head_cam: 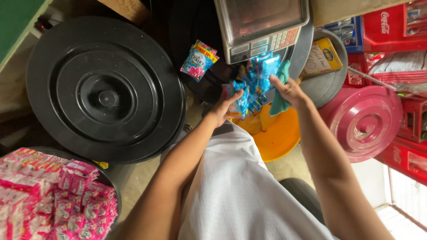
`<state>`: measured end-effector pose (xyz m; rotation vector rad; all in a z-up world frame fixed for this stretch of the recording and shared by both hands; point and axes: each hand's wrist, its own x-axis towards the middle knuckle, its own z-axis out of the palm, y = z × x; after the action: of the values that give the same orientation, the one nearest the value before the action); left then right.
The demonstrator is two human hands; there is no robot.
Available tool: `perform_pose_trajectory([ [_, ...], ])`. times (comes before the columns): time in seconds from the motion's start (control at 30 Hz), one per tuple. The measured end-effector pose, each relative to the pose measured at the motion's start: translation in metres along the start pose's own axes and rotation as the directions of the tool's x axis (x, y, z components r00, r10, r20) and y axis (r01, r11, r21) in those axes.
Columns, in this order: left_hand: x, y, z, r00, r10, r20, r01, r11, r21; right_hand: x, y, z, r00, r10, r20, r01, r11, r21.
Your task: Wiping and cleaning individual sachets of laundry detergent and fabric softener from a shelf.
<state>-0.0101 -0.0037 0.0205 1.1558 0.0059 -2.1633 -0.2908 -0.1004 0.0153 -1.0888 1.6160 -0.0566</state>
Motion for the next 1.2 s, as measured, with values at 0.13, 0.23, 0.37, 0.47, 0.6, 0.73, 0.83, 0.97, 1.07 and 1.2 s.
perform_pose_trajectory([
  [0.13, -0.017, -0.029, -0.030, 0.998, 0.059, 0.026, -0.059, 0.998, -0.024, -0.029, -0.026, 0.050, 0.964, 0.218, 0.152, -0.244, 0.952, 0.182],
  [0.23, -0.042, -0.016, -0.039, 1.000, -0.019, 0.006, 0.019, 0.998, -0.061, -0.028, -0.038, 0.080, 0.964, 0.092, 0.248, -0.129, 0.982, 0.137],
  [0.37, -0.071, 0.001, -0.051, 1.000, 0.003, -0.024, -0.005, 0.995, -0.102, -0.038, -0.040, 0.110, 0.947, 0.004, 0.323, -0.081, 0.971, 0.225],
  [0.47, -0.077, 0.004, -0.068, 0.998, 0.030, -0.046, -0.032, 0.998, -0.050, -0.043, -0.045, 0.125, 0.948, -0.005, 0.319, -0.085, 0.960, 0.268],
  [0.6, -0.100, 0.010, -0.078, 0.996, 0.080, -0.026, -0.080, 0.996, -0.026, -0.058, -0.066, 0.139, 0.918, -0.048, 0.393, -0.108, 0.925, 0.365],
  [0.73, -0.127, 0.004, -0.098, 0.984, 0.180, 0.005, -0.178, 0.980, -0.093, -0.067, -0.076, 0.159, 0.896, -0.071, 0.438, -0.122, 0.910, 0.396],
  [0.83, -0.151, 0.005, -0.123, 0.976, 0.218, -0.024, -0.219, 0.975, -0.047, -0.063, -0.083, 0.187, 0.894, -0.099, 0.438, -0.058, 0.942, 0.330],
  [0.97, -0.185, -0.019, -0.191, 0.955, 0.280, -0.095, -0.293, 0.939, -0.182, -0.055, -0.108, 0.259, 0.818, -0.208, 0.536, 0.051, 0.955, 0.292],
  [1.07, -0.207, -0.041, -0.244, 0.934, 0.278, -0.224, -0.334, 0.902, -0.273, -0.059, -0.137, 0.326, 0.773, -0.229, 0.592, 0.122, 0.969, 0.215],
  [1.2, -0.234, -0.056, -0.274, 0.875, 0.236, -0.423, -0.431, 0.778, -0.457, -0.069, -0.168, 0.388, 0.781, -0.242, 0.576, 0.243, 0.967, 0.077],
])
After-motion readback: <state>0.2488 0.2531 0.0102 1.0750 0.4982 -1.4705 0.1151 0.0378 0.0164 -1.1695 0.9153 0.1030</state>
